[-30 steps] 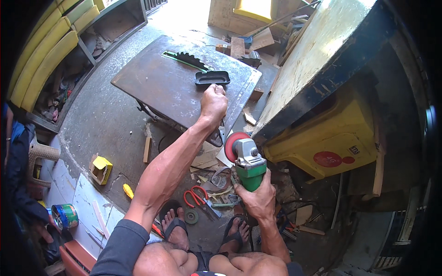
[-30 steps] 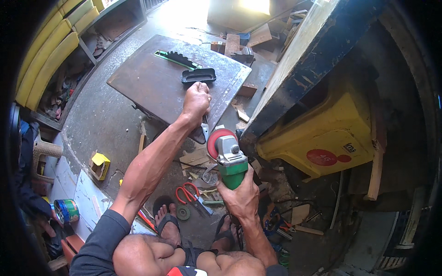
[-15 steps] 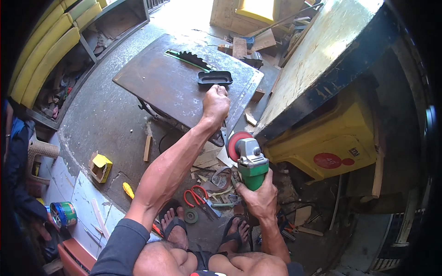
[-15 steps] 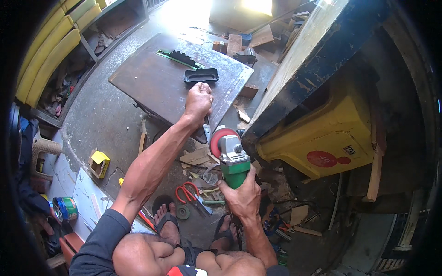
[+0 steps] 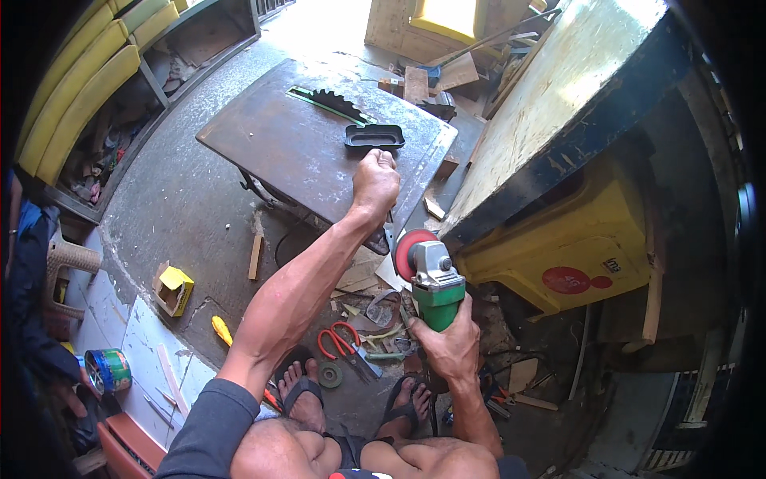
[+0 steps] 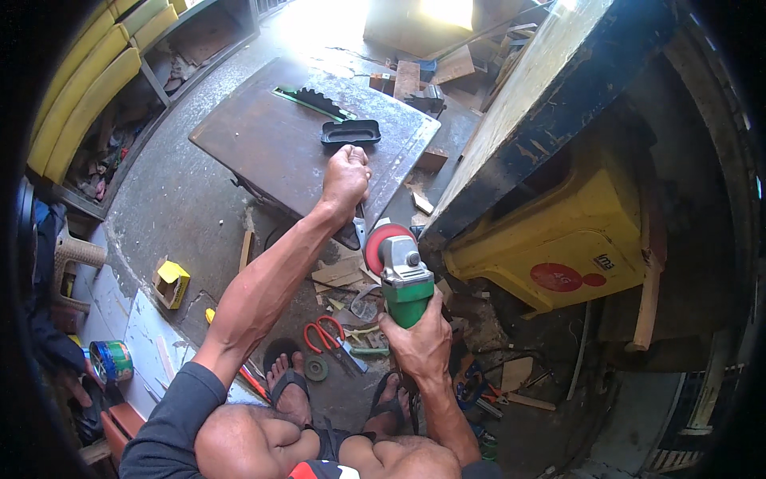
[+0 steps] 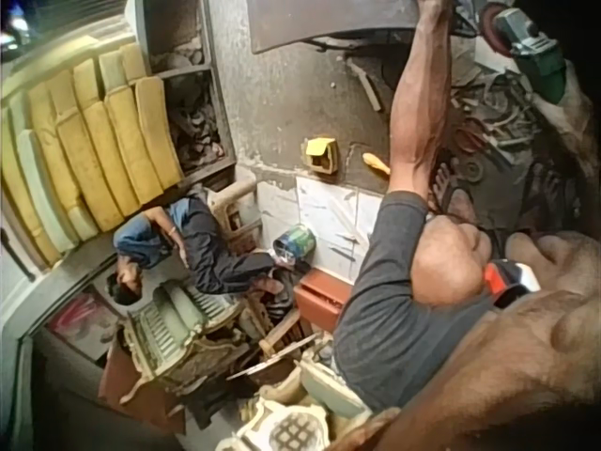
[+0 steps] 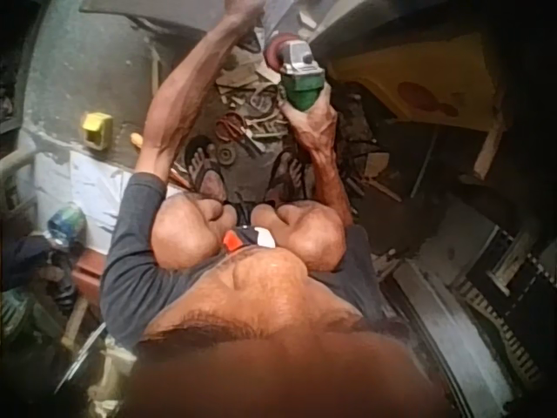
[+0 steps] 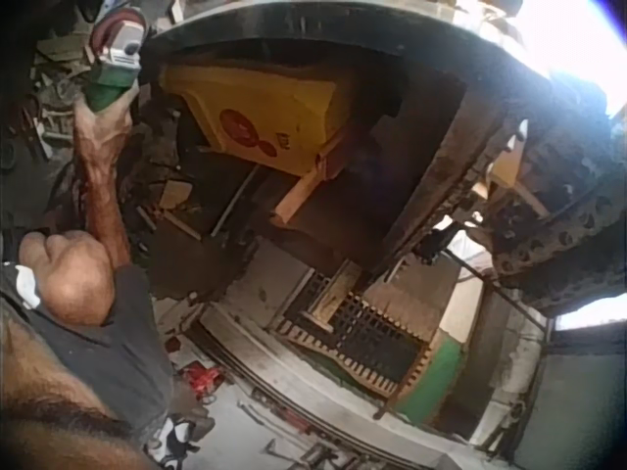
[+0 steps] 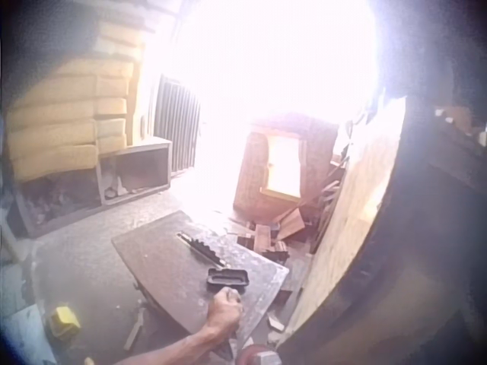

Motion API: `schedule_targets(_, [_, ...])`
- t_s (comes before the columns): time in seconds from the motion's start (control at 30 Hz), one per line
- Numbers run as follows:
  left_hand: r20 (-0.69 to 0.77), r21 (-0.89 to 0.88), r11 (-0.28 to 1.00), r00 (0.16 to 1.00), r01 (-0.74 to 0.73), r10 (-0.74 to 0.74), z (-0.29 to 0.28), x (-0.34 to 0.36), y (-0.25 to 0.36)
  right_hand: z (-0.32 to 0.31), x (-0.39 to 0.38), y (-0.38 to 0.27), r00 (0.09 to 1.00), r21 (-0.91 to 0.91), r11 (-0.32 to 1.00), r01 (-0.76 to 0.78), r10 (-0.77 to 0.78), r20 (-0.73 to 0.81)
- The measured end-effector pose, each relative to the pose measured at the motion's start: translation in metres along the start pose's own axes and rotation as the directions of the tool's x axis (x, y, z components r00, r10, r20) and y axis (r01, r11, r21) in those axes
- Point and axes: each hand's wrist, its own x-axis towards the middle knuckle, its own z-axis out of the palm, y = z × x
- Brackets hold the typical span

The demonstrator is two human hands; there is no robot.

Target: The person uses an angle grinder to sharpen the edge of a metal blade while holding the tool and the blade by hand.

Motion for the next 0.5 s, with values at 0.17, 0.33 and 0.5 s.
schedule_targets(0.17, [-0.005, 0.033, 0.999, 1.0, -0.009, 0.009, 0.002, -0.003, 0.003, 0.0, 0.001, 0.002, 1.0, -0.029, 1.0, 0.001, -0.002, -0.019])
schedule_targets(0.33, [-0.014, 0.029, 1.0, 1.0, -0.003, 0.003, 0.003, -0.006, 0.007, 0.0, 0.001, 0.003, 1.0, -0.034, 0.999, 0.025, -0.026, -0.013])
schedule_targets(0.5, [-0.023, 0.038, 0.998, 0.998, -0.051, 0.052, 0.001, 0.003, -0.005, 0.001, 0.0, -0.001, 0.999, -0.042, 0.999, 0.027, -0.028, -0.025])
